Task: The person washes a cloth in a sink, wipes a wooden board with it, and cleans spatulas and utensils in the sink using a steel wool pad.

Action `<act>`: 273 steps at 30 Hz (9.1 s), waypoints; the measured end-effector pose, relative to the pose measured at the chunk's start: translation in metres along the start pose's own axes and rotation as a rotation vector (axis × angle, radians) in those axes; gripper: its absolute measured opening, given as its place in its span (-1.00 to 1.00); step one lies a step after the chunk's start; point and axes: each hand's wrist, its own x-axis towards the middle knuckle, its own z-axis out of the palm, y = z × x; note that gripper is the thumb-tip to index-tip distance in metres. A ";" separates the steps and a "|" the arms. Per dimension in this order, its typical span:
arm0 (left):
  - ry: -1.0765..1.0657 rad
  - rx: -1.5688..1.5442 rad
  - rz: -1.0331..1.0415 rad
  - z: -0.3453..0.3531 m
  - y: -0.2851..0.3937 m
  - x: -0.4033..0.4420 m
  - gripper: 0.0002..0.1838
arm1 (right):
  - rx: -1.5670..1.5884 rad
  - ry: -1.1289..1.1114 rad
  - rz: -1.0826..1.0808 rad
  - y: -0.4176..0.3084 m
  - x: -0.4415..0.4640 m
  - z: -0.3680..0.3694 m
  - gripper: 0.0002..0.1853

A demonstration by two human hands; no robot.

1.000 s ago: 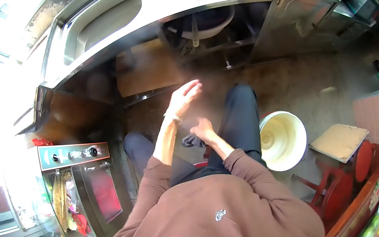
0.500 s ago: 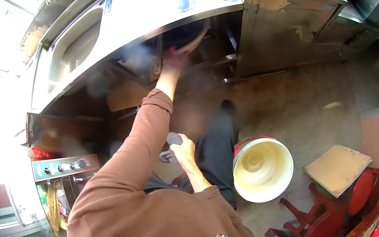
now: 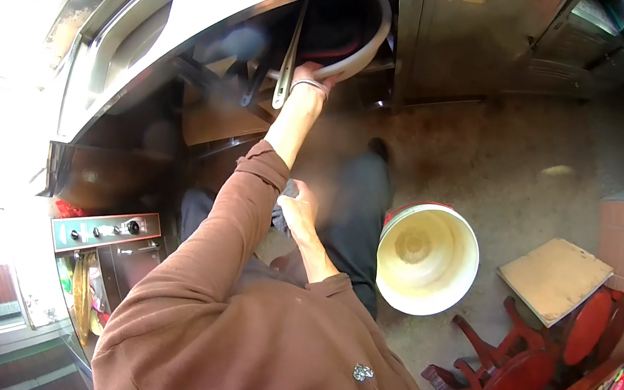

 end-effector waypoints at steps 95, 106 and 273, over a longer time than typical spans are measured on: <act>-0.141 0.209 0.106 -0.301 0.221 -0.338 -0.65 | 0.890 1.101 -0.310 0.039 -0.126 -0.252 -0.69; -0.420 0.418 0.311 -0.094 0.318 -0.269 -0.67 | 0.877 0.988 -0.311 0.040 -0.142 -0.238 -0.68; 0.017 0.668 0.808 -0.408 0.382 -0.348 -0.73 | -1.322 0.765 -1.920 -0.390 -0.002 0.074 -0.47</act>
